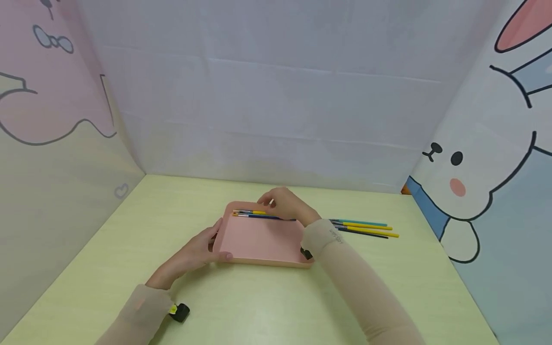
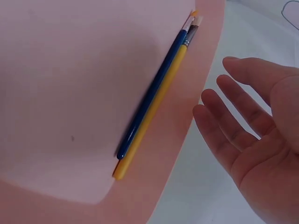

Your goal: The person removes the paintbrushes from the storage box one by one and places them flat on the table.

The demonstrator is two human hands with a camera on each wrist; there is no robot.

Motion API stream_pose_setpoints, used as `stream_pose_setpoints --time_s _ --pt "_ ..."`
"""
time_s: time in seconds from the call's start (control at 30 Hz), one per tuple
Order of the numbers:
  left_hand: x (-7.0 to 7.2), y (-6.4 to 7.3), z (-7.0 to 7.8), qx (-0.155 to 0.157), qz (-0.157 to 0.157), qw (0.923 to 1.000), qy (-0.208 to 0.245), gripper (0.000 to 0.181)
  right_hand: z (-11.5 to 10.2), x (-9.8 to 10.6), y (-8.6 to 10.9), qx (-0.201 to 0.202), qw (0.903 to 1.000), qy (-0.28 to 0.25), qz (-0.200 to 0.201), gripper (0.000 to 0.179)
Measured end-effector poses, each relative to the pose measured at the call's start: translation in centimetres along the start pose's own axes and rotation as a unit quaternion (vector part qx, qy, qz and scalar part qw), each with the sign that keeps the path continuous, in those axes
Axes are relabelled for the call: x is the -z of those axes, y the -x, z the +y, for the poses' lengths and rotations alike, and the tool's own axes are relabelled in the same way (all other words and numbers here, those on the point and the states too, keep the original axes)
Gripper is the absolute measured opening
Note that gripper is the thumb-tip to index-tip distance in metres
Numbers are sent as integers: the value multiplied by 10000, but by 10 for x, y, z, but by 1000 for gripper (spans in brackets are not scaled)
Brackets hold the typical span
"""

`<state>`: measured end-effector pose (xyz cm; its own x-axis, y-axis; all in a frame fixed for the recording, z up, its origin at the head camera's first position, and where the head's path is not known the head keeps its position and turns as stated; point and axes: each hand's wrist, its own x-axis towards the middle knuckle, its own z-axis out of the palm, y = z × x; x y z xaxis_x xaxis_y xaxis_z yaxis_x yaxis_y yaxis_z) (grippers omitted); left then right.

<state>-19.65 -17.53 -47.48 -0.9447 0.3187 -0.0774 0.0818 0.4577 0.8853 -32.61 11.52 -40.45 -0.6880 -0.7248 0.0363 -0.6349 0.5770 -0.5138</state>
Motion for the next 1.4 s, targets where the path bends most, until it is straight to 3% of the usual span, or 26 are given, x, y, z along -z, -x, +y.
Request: stream_pose_setpoints --time_s 0.43,0.87,1.2,1.4 --pt "1 2 0 20 -1 10000 8 116 -4 -21 -14 -374 9986 55 -359 35" --pt "1 1 1 -142 -59 9999 0 113 -5 -25 -21 -186 9958 615 -650 29" --pt "2 3 3 -123 -102 9996 211 114 -11 -30 -24 -487 9925 928 -634 29" --pt "2 2 1 -42 -38 10000 73 117 -11 -33 -27 -643 9876 1182 -803 32"
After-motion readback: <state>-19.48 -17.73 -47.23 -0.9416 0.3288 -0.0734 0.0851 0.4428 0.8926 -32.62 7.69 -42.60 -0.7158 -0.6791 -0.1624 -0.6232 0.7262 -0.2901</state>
